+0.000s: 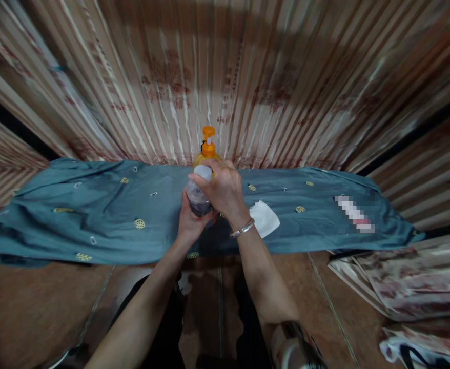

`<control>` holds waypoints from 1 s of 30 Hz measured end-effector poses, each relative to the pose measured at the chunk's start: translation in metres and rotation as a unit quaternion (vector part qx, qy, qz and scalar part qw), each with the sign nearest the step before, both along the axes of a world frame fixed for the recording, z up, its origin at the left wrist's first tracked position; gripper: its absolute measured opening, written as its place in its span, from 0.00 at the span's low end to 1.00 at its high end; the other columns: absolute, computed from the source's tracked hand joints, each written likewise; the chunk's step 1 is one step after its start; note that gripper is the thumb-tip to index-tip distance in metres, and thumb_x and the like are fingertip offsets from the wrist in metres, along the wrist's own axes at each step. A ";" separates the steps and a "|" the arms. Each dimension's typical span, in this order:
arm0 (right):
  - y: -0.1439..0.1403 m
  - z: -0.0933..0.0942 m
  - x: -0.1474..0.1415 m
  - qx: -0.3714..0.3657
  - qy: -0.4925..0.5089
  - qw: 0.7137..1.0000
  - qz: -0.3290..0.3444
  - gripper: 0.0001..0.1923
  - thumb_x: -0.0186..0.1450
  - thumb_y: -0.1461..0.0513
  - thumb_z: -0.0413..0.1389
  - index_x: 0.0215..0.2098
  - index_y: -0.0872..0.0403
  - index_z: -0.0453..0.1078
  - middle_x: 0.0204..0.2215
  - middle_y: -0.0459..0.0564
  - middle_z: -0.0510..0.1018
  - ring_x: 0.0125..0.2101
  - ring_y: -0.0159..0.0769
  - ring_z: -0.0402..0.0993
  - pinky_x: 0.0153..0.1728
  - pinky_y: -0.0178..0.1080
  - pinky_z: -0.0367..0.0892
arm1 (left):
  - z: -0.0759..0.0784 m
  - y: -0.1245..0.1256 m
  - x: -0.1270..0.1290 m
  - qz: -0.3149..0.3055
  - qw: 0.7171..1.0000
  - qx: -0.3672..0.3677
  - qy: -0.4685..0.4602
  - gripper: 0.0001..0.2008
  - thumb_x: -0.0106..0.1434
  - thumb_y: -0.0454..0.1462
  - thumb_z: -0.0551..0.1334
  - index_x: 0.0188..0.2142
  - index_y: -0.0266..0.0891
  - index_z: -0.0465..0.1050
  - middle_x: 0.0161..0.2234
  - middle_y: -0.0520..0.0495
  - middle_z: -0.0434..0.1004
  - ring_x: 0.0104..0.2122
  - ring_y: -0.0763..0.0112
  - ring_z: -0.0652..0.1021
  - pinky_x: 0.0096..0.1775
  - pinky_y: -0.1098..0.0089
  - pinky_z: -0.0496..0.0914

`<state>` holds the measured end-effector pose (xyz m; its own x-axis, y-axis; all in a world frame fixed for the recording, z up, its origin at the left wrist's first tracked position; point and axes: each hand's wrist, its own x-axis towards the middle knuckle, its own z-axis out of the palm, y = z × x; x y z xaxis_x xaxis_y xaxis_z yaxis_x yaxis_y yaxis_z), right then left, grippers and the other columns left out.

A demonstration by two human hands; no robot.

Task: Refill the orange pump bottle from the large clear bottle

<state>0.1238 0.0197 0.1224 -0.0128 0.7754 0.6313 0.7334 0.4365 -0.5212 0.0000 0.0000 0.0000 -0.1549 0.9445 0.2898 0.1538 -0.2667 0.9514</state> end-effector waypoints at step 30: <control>0.009 -0.004 0.004 -0.022 -0.058 0.997 0.048 0.14 0.70 0.49 0.66 0.44 0.49 0.80 0.39 0.50 0.86 0.44 0.47 0.81 0.48 0.46 0.75 | 0.002 0.005 0.001 0.005 1.000 -0.022 -0.020 0.41 0.47 0.40 0.80 0.58 0.45 0.68 0.49 0.45 0.85 0.39 0.59 0.84 0.43 0.61 0.79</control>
